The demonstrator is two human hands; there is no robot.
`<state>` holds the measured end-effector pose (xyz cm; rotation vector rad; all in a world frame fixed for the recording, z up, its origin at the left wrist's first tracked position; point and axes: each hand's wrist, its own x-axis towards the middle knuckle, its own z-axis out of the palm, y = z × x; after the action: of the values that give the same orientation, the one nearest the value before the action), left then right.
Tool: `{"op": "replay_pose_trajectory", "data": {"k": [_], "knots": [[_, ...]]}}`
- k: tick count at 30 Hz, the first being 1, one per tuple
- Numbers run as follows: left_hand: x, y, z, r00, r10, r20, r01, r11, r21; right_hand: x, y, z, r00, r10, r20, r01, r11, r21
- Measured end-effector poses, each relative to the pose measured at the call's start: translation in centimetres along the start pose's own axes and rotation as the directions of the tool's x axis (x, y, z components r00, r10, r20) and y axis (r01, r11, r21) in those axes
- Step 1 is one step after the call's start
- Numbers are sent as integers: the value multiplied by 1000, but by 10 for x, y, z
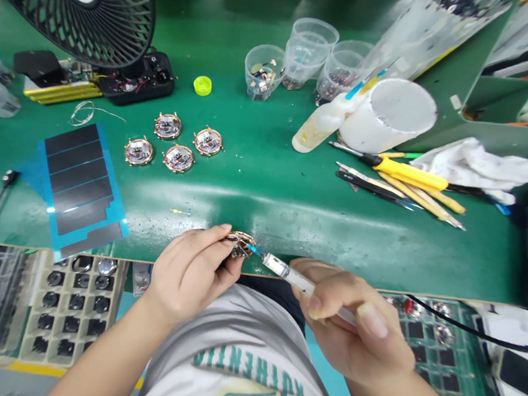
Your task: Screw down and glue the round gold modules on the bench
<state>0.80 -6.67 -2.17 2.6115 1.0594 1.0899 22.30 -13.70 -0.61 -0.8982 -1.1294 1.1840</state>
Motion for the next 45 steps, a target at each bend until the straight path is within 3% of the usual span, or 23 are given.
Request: {"op": "replay_pose_trajectory", "data": {"k": [15,28,45], "knots": [[1,1,0,1000,4,-1,-4,997,81,-3,1,2,995,-92,-31,90,995,-33],[-15,-2,-1,985,-160,61,166,979,-115,0,8,4,985,-168,-49,170,985,44],[-25,-7,2,980,-193,49,198,970,-138,0,8,5,977,-202,-62,202,979,-17]]}}
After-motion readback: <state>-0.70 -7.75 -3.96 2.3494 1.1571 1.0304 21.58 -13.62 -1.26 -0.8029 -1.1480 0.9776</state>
